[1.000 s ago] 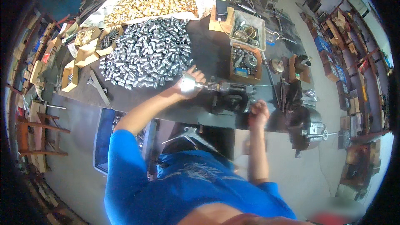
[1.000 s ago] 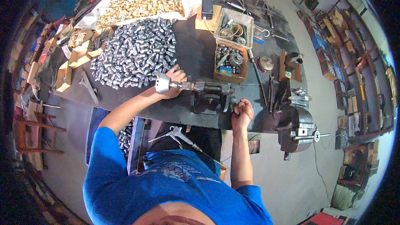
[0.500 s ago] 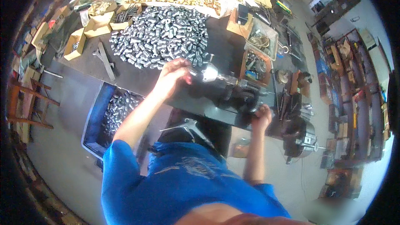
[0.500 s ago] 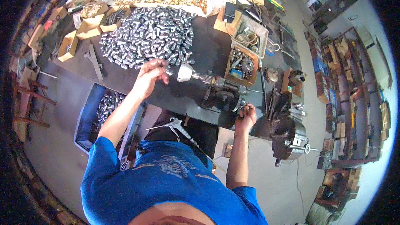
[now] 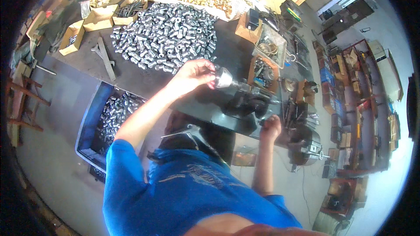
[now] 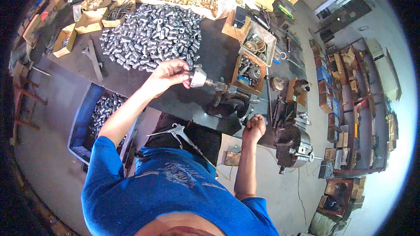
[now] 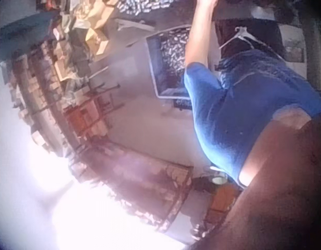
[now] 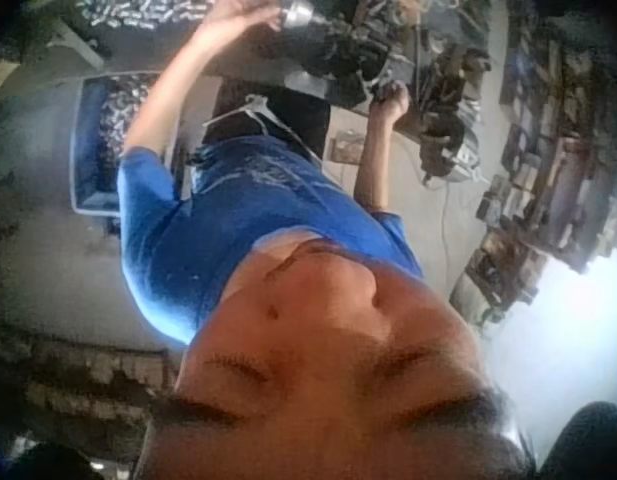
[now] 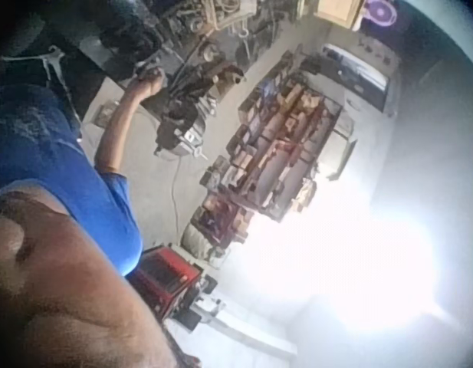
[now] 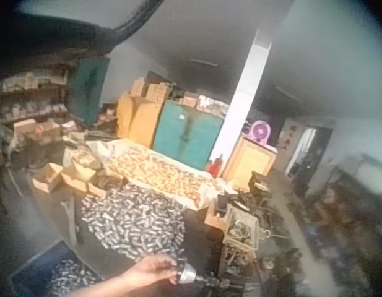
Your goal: The person repeatedly picks small metal cylindrical parts from a pile, inserts each into a bench-mounted drill chuck, and operates the drill to process the part. The person then removes the part and places it into a blue bin below. This cycle is repeated continuously throughout the clip.
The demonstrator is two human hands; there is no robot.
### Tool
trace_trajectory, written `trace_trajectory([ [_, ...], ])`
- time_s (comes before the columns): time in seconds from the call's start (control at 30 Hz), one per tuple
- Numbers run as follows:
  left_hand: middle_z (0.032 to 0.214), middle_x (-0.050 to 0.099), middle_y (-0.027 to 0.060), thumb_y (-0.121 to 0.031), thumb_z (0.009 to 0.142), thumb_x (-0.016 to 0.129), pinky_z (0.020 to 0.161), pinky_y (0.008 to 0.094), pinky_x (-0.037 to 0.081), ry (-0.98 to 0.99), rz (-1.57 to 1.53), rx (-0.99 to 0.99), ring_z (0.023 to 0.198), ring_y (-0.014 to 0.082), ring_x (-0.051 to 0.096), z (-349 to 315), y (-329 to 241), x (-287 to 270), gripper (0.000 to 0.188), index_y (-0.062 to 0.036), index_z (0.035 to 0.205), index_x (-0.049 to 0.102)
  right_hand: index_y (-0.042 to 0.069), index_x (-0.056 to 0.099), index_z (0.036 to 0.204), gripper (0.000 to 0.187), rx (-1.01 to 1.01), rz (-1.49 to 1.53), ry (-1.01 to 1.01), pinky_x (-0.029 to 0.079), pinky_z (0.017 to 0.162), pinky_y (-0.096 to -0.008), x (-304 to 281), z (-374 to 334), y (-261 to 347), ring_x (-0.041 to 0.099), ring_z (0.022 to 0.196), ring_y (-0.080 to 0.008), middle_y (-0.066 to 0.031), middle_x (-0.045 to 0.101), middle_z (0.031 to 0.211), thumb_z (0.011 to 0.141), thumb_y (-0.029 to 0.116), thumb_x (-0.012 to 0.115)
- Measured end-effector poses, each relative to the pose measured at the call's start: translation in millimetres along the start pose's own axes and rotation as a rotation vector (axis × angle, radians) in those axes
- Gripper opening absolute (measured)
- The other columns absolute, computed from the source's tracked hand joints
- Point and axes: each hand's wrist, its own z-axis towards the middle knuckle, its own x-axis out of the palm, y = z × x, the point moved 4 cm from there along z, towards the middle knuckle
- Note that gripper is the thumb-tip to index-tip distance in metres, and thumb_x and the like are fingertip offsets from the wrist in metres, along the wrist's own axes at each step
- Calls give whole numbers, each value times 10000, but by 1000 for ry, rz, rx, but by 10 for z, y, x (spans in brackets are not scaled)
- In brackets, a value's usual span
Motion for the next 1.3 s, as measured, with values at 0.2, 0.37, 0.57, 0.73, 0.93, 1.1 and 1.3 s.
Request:
trace_trajectory([
  [0.2,763,595,71,-51,848,561,663,262,495,94,104,-97,689,135,593,72,-66,-55,112,20,930,533,22,516,813,159,-37,-109,100,224,404,-191,128,-100,209,311,469,-50,29,405,591,851,172,478],
  [0.37,687,591,66,-103,865,554,586,260,492,48,182,-123,608,129,586,57,-89,-24,132,28,857,564,20,520,795,158,-32,-82,149,210,394,-190,72,-33,164,299,457,-47,23,397,582,851,159,467],
  [0.57,671,583,63,-111,860,564,559,241,483,-53,288,-141,595,111,570,51,-71,-13,146,34,852,572,23,521,786,166,-26,-110,67,208,395,-196,43,45,87,301,468,-48,29,380,582,846,173,484],
  [0.73,800,595,53,1,807,589,680,249,481,35,142,-20,702,110,577,53,-49,-27,115,11,921,576,23,514,779,181,-30,-113,121,216,393,-199,58,-12,193,316,485,-50,30,385,596,845,190,493],
  [0.93,717,593,70,-70,842,572,629,264,497,46,152,-119,645,137,591,75,-82,-24,94,21,864,581,26,510,762,111,-12,-78,141,199,386,-202,345,-124,540,271,451,-51,20,363,565,808,106,448],
  [1.1,605,572,71,-238,890,533,538,278,500,-90,172,-176,520,139,566,19,-41,-2,281,21,789,576,26,507,751,115,-92,-125,206,185,377,-194,412,-100,602,266,443,-46,20,361,557,790,98,425],
  [1.3,541,542,52,-231,895,524,534,272,489,-168,227,-205,457,130,531,30,-35,21,285,25,779,570,32,506,746,209,-79,-108,286,184,383,-187,251,-65,484,270,452,-38,32,356,568,859,206,485],
])
